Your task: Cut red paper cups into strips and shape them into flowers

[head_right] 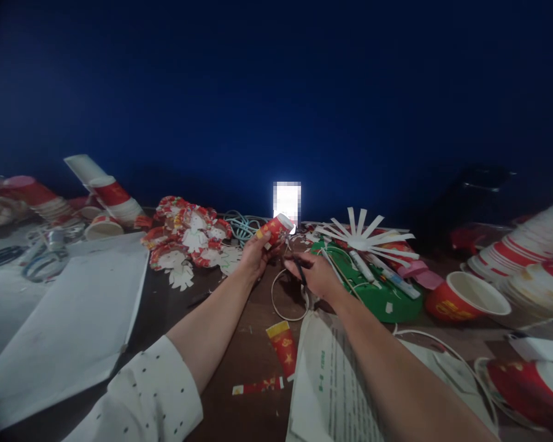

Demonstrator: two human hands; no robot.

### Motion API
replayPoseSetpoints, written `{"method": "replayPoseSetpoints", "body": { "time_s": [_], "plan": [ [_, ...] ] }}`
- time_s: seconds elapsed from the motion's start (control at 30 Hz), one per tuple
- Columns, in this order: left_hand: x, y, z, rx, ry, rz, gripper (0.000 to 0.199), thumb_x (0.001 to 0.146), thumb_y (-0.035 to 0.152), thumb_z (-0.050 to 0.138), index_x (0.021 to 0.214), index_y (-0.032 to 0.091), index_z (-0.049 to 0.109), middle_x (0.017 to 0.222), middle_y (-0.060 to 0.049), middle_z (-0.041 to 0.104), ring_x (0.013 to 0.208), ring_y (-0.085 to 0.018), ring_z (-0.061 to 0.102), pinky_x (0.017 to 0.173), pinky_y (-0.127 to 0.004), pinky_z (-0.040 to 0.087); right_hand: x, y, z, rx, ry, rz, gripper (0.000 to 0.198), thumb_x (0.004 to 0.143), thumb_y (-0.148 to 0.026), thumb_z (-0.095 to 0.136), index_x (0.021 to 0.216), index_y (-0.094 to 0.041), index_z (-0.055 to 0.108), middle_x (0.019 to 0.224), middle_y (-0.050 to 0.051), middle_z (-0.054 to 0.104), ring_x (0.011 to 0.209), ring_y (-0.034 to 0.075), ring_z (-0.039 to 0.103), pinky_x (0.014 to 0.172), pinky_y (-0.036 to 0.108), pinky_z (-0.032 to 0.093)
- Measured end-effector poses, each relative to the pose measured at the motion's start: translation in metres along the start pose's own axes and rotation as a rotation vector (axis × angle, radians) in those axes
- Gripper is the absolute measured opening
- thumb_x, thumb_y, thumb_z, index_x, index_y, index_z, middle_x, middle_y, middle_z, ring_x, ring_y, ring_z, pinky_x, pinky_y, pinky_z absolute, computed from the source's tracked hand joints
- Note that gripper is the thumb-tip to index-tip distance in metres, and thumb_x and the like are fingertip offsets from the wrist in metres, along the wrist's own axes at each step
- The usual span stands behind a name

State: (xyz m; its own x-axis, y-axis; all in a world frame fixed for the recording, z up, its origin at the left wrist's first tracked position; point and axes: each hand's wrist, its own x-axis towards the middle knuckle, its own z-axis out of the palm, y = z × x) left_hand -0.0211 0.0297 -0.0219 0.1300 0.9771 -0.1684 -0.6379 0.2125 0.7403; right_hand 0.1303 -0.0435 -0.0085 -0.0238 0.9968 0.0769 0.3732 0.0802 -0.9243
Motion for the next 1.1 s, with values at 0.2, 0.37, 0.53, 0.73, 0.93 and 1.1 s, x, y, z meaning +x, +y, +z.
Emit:
{"method": "replayPoseSetpoints", "body": {
  "time_s": [0.2,0.37,0.53,0.73,0.93,1.1],
  "plan": [
    [0.0,0.003,0.0,0.037,0.026,-0.053,0.02,0.078,0.022,0.072,0.095,0.012,0.067,0.08,-0.007,0.072,0.069,-0.015,0.068,0.059,-0.023,0.053,0.001,-0.003,-0.019,0.122,-0.059,0.142,0.038,0.068,-0.055,0.077,0.076,-0.018,0.072,0.062,0.0,0.061,0.058,0.013,0.054,0.056,0.027,0.042],
    [-0.002,0.003,0.003,-0.007,0.015,-0.107,0.017,0.08,0.018,0.069,0.095,0.011,0.067,0.079,-0.008,0.071,0.065,-0.014,0.066,0.056,-0.022,0.053,0.001,-0.002,-0.02,0.188,-0.036,0.164,0.038,0.07,-0.054,0.077,0.083,-0.018,0.074,0.062,0.0,0.061,0.056,0.013,0.054,0.053,0.027,0.042],
    [-0.006,0.002,0.006,-0.061,0.018,-0.151,0.016,0.08,0.015,0.068,0.095,0.011,0.067,0.083,-0.009,0.072,0.069,-0.014,0.067,0.057,-0.022,0.054,-0.001,-0.004,-0.014,0.12,0.007,0.134,0.039,0.073,-0.054,0.073,0.092,-0.02,0.077,0.062,0.0,0.062,0.056,0.014,0.055,0.054,0.027,0.042],
    [-0.007,0.007,0.004,0.023,0.012,-0.102,0.011,0.082,0.015,0.065,0.092,0.011,0.067,0.075,-0.007,0.071,0.058,-0.012,0.064,0.05,-0.02,0.051,0.0,0.0,-0.03,0.053,-0.083,0.119,0.035,0.073,-0.052,0.075,0.081,-0.018,0.075,0.061,0.001,0.064,0.055,0.013,0.055,0.053,0.026,0.041],
    [-0.006,0.004,0.0,0.113,-0.05,-0.052,0.016,0.08,0.019,0.068,0.093,0.011,0.069,0.073,-0.006,0.07,0.055,-0.011,0.061,0.048,-0.019,0.048,-0.003,-0.006,-0.053,0.005,-0.219,0.097,0.035,0.073,-0.051,0.077,0.068,-0.018,0.07,0.058,0.002,0.062,0.052,0.012,0.052,0.051,0.025,0.039],
    [-0.004,0.0,-0.001,0.122,-0.116,-0.064,0.019,0.074,0.023,0.077,0.089,0.011,0.07,0.071,-0.006,0.069,0.053,-0.01,0.059,0.049,-0.019,0.046,-0.006,-0.015,-0.052,0.019,-0.142,0.123,0.039,0.069,-0.056,0.077,0.062,-0.019,0.066,0.055,0.002,0.061,0.05,0.012,0.05,0.049,0.026,0.038]
  ]
}}
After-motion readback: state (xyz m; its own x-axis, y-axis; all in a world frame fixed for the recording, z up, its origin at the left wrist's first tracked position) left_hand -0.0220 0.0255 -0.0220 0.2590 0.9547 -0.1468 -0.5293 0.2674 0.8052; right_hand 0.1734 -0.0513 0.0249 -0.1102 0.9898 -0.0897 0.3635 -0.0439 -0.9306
